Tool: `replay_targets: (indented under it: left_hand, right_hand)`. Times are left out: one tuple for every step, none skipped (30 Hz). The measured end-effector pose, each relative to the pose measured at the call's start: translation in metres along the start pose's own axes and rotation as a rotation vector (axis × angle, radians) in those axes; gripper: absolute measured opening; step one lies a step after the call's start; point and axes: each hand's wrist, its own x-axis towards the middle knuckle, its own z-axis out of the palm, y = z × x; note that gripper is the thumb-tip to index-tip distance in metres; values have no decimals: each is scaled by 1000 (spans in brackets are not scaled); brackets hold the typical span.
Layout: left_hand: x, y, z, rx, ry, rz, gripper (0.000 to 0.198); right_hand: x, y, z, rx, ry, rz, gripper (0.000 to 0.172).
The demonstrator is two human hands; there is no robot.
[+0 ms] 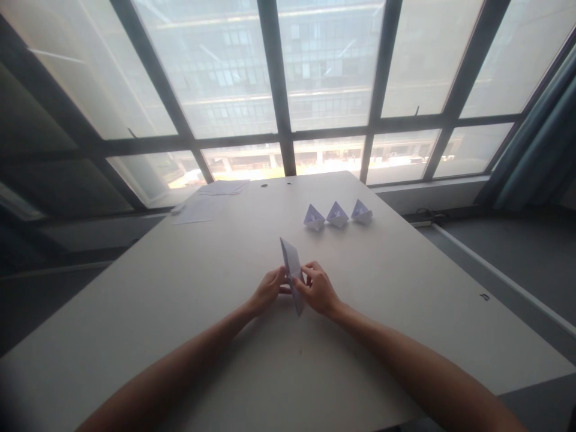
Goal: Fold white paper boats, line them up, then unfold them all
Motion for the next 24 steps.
replay_targets:
  left_hand:
    - [0, 0, 0, 30, 11, 9, 52]
    - [-1, 0, 1, 58, 23, 20, 50]
    - [-1, 1, 2, 80, 40, 29, 46]
    - [-1, 2, 3, 92, 54, 35, 43]
    - [-2, 3, 3, 96, 65, 39, 40]
    - [-2, 3, 4, 98, 69, 41, 38]
    - [-2, 4, 4, 101, 67, 42, 36]
    - [-2, 5, 4, 107, 60, 42, 35]
    - [-2, 5, 4, 114, 53, 42, 34]
    - [-1, 5, 4, 118, 48, 41, 33]
    - [-1, 5, 4, 113, 48, 36, 33]
    - [-1, 5, 4, 102, 50, 29, 33]
    - [0, 5, 3, 88, 55, 21, 33]
    - [0, 5, 3, 80, 60, 15, 32]
    - [0, 5, 3, 78, 63, 8, 31]
    - [1, 5, 2, 81, 64, 0, 29]
    - [1, 5, 2, 85, 62, -9, 27]
    - [2, 5, 2, 88, 59, -20, 24]
    - [2, 5, 1, 89, 55, -29, 21]
    - [3, 4, 1, 90, 53, -35, 19]
    - [3, 4, 1, 95, 51, -37, 17]
    - [4, 4, 0, 110, 46, -34, 16]
    - [4, 4, 0, 134, 39, -26, 16]
    - [4, 3, -1, 166, 29, -17, 17]
  right_hand:
    - [-1, 0, 1, -7, -17, 2, 23]
    - [-2, -1, 2, -13, -35, 4, 23]
    - [-2, -2, 2, -15, -52, 6, 22]
    - [-3, -3, 3, -13, -67, 9, 22]
    - [-3, -3, 3, -6, -80, 13, 23]
    - [-3, -3, 3, 6, -89, 19, 25]
    - [-3, -4, 3, 22, -97, 26, 26]
    - [-2, -3, 2, 43, -105, 33, 27]
    - [-1, -3, 2, 66, -116, 38, 28]
    - [-1, -2, 1, 94, -130, 41, 29]
    - [0, -1, -1, 126, -147, 42, 29]
    - [1, 0, -2, 162, -161, 42, 28]
    - [2, 1, -3, 201, -174, 41, 27]
    - [3, 2, -4, 240, -181, 43, 25]
    - [4, 3, -4, 277, -180, 56, 23]
    - [5, 5, -5, 307, -173, 80, 21]
    - [6, 7, -4, 330, -161, 114, 19]
    - [7, 9, -4, 346, -145, 156, 18]
    - [8, 11, -3, 356, -126, 202, 18]
    - [8, 13, -1, 361, -104, 247, 19]
    - [9, 16, 0, 361, -81, 287, 21]
    - [9, 18, 1, 360, -61, 321, 24]
    - [10, 19, 2, 358, -45, 350, 27]
    - [10, 21, 3, 355, -34, 372, 31]
